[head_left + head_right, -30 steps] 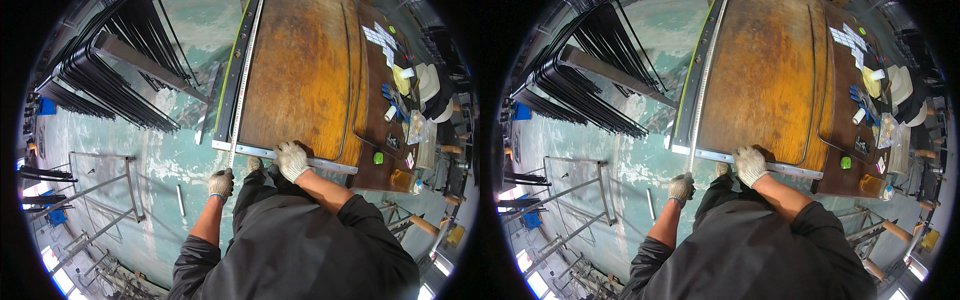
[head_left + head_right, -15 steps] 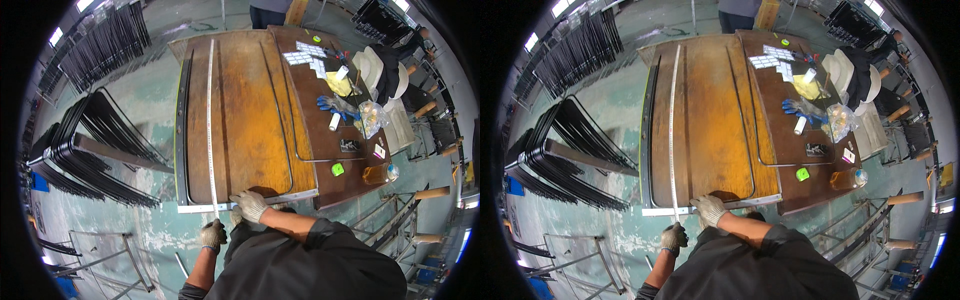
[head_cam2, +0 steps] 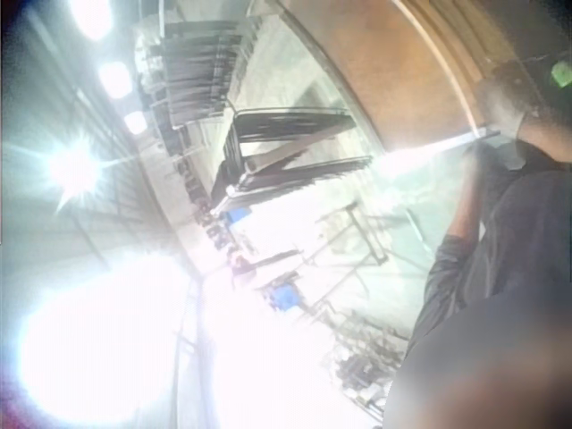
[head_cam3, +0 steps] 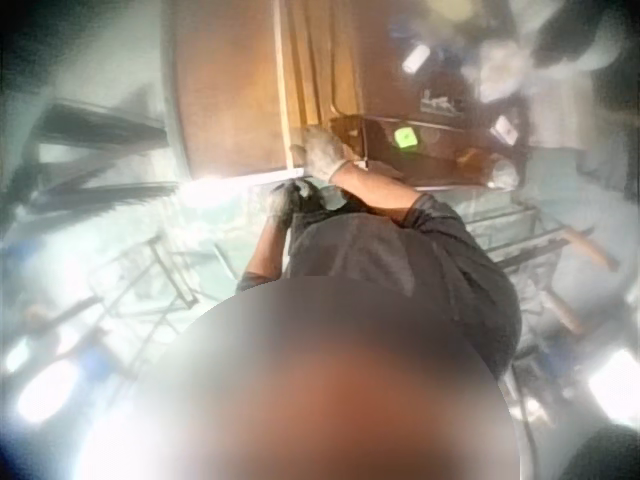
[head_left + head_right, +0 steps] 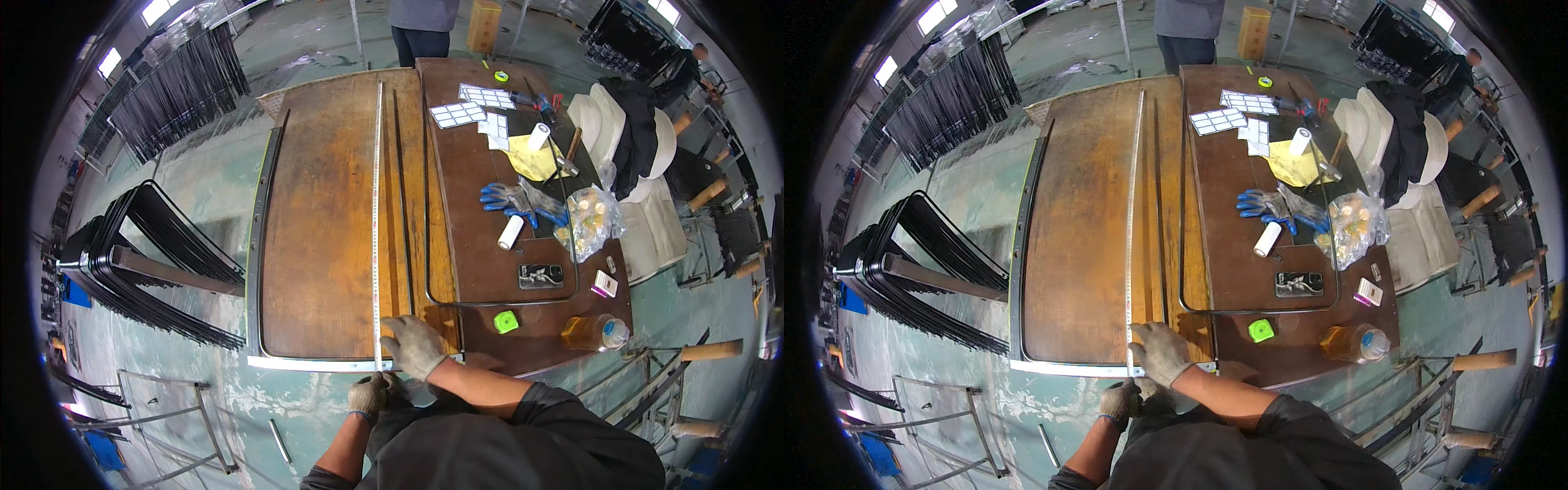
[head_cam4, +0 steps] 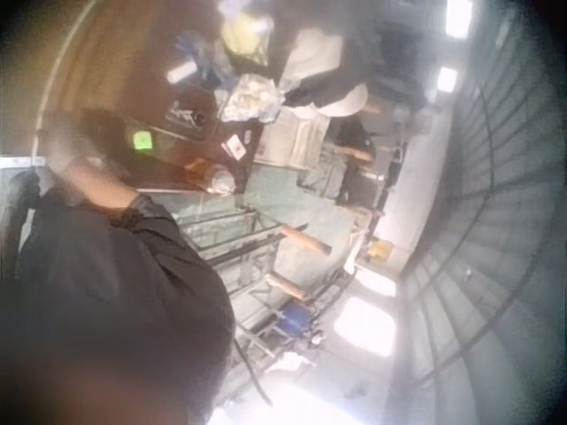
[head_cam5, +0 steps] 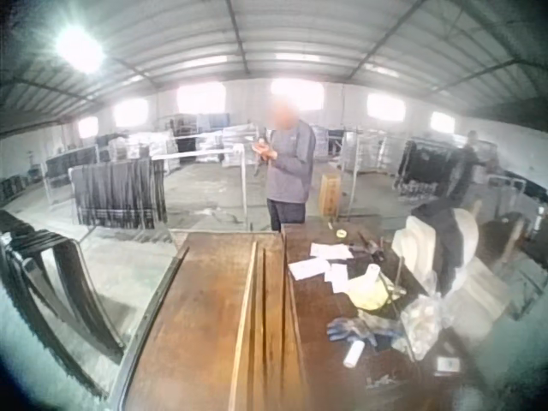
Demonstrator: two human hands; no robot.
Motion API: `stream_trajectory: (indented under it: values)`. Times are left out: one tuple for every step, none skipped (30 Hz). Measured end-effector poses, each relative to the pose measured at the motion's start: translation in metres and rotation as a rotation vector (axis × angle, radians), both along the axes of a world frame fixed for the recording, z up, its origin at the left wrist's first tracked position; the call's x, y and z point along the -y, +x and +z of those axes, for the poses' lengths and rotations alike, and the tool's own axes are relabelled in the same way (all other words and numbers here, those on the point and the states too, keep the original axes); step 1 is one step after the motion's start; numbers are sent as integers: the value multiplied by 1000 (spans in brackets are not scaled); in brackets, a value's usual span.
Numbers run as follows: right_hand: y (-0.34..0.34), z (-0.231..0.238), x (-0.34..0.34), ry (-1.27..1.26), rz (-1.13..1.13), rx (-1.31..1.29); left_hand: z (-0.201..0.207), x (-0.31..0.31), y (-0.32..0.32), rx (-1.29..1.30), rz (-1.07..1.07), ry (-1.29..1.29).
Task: The person grinds the ends of metal rods with an angle grinder, measures and marks them with a tape measure, then bends them using a manual tube bender. The bent rods are measured again and placed into a rack.
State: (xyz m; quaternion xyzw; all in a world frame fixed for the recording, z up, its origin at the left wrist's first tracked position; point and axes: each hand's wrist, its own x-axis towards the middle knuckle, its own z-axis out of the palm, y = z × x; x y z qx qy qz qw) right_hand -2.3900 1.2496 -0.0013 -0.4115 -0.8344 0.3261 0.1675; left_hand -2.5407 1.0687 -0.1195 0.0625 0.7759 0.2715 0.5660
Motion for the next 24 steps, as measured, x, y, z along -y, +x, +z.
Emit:
stream_trajectory:
  values:
    - [1, 8, 1, 49, 32, -44, -16, 8, 6, 6, -1, -53]
    - [1, 15, 4, 49, 77, -73, -28, 22, 11, -201, -366, 90]
    - [-5, 20, 4, 33, 137, -28, -40, 37, 17, -371, -571, 216]
    - [-10, 24, 5, 26, 194, -14, -51, 46, 25, -398, -651, 205]
    - [-16, 26, 6, 31, 244, -22, -61, 52, 30, -375, -639, 199]
    - [-24, 26, 7, -14, 308, 52, -67, 58, 36, -264, -522, 178]
    - [-31, 24, 8, -46, 371, 117, -71, 63, 41, -199, -370, 253]
    - [-38, 20, 10, -66, 427, 160, -70, 66, 47, -138, -263, 270]
    - [-45, 14, 13, -32, 459, 194, -67, 67, 52, -164, -260, 256]
    - [-51, 8, 17, 16, 483, 205, -62, 67, 57, -193, -297, 168]
    - [-57, 0, 21, 62, 506, 216, -54, 66, 62, -217, -255, 226]
    - [-64, -7, 25, 27, 527, 281, -46, 64, 65, -274, -327, 228]
    - [-69, -16, 29, 44, 526, 299, -36, 62, 71, -285, -334, 172]
    - [-73, -24, 32, 58, 525, 319, -27, 60, 76, -201, -231, 160]
    - [-76, -31, 36, 61, 531, 358, -19, 59, 81, -161, -141, 198]
    - [-79, -38, 39, 87, 530, 370, -12, 58, 84, -118, -82, 84]
    - [-82, -43, 42, 95, 523, 392, -7, 58, 85, -104, -47, 38]
    - [-84, -48, 45, 97, 521, 430, -4, 58, 86, -83, -69, 102]
    - [-86, -51, 48, 92, 524, 486, -4, 60, 86, -91, -113, 235]
    - [-89, -54, 51, 106, 523, 508, -6, 62, 84, -119, -160, 277]
    - [-91, -57, 53, 114, 527, 548, -10, 64, 83, -149, -205, 319]
    - [-92, -59, 56, 126, 528, 584, -15, 67, 81, -199, -250, 271]
    - [-93, -62, 58, 129, 518, 570, -20, 70, 80, -256, -337, 191]
    - [-93, -66, 60, 135, 506, 551, -26, 74, 79, -275, -369, 224]
